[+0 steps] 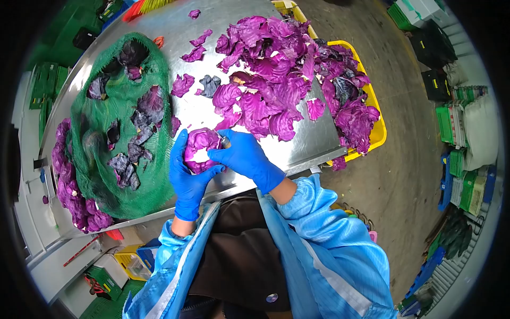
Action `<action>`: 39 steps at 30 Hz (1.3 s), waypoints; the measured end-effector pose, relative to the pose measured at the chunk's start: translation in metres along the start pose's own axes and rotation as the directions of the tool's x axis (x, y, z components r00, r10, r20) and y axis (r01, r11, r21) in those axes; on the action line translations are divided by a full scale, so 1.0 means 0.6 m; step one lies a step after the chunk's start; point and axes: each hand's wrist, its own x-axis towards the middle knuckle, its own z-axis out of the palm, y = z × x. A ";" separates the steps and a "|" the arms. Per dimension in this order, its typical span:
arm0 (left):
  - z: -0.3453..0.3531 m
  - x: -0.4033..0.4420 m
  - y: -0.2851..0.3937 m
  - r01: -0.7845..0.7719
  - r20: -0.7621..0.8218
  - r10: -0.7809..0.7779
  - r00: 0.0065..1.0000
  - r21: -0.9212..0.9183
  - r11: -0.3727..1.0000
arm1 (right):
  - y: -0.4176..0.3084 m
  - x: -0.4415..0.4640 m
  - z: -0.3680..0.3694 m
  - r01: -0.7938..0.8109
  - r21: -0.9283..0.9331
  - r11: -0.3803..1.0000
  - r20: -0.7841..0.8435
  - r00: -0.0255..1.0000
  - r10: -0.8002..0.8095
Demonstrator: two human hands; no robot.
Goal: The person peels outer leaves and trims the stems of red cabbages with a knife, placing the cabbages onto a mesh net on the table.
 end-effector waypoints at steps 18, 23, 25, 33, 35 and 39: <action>-0.040 0.011 -0.039 0.481 0.377 -0.534 0.757 -0.874 0.065 | 0.072 0.003 -0.122 -0.131 -0.174 0.976 -0.255 0.963 0.083; -0.036 0.031 -0.037 0.503 0.698 -0.379 0.608 -0.707 -0.497 | 0.009 0.006 -0.117 0.374 -0.522 0.767 -0.184 0.828 -0.529; -0.025 0.018 -0.058 0.540 0.641 -0.398 0.656 -0.767 -0.346 | -0.030 0.002 -0.086 0.480 -0.334 0.812 -0.061 0.848 -0.526; -0.013 0.015 0.007 0.629 0.562 -0.409 0.719 -0.276 0.726 | -0.036 0.020 -0.048 0.206 0.234 0.950 0.222 0.940 -0.259; -0.007 0.017 -0.034 0.550 0.398 -0.402 0.825 -0.732 0.402 | -0.023 0.017 -0.041 0.143 0.121 0.982 0.140 0.977 -0.159; -0.012 0.022 -0.012 0.349 0.372 -0.535 0.758 -0.925 -0.148 | 0.003 0.013 -0.012 0.020 0.305 0.952 0.024 0.999 -0.028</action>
